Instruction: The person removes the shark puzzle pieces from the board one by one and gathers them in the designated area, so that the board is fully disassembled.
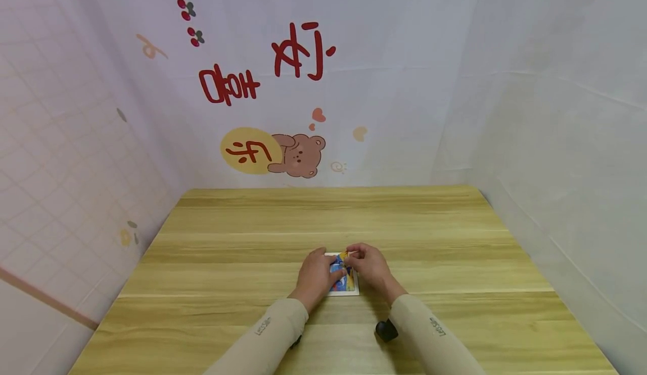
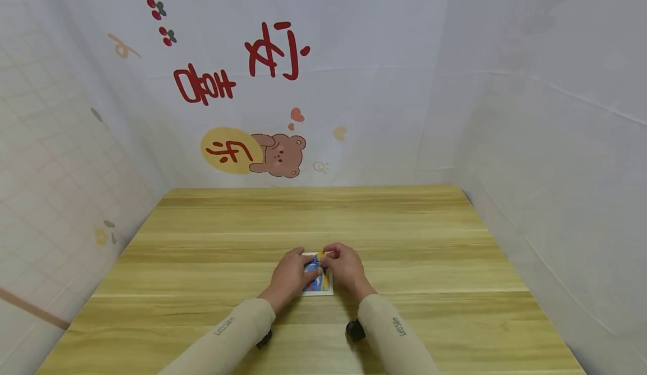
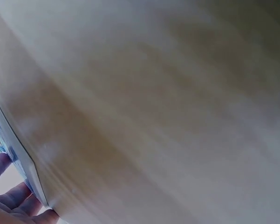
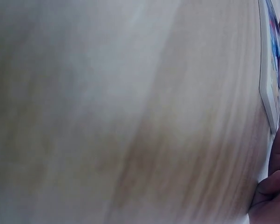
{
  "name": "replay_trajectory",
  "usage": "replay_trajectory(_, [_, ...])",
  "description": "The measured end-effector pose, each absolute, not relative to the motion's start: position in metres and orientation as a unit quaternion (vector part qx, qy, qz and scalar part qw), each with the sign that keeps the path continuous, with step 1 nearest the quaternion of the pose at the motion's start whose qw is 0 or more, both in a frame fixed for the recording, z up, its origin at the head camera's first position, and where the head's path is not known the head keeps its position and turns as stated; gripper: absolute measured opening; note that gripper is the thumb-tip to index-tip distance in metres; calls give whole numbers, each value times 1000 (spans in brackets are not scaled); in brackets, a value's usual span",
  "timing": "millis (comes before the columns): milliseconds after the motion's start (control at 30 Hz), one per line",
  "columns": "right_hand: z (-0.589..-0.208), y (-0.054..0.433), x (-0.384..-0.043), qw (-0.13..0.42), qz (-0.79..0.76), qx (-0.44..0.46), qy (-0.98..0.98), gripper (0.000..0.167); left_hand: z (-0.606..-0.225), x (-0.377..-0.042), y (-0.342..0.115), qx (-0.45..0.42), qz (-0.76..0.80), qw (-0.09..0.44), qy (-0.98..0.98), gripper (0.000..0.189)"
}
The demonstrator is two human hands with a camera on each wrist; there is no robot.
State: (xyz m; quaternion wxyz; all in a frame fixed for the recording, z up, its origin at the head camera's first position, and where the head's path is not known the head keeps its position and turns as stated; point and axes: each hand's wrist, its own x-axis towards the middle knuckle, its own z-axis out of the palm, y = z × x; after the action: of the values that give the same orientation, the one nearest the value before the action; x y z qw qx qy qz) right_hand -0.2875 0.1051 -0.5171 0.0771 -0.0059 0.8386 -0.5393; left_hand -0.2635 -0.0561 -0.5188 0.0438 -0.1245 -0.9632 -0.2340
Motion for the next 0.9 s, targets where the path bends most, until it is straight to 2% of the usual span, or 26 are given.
replay_trajectory(300, [-517, 108, -288, 77, -509, -32, 857, 35, -518, -263, -56, -116, -230, 28, -966, 46])
replay_trajectory(533, [-516, 115, -291, 100, -531, -46, 840, 35, -519, -264, -55, -116, -221, 28, -968, 45])
replay_trajectory(900, [-508, 176, -310, 106, -564, 22, 818, 37, -520, -262, -56, -119, -232, 20, -965, 45])
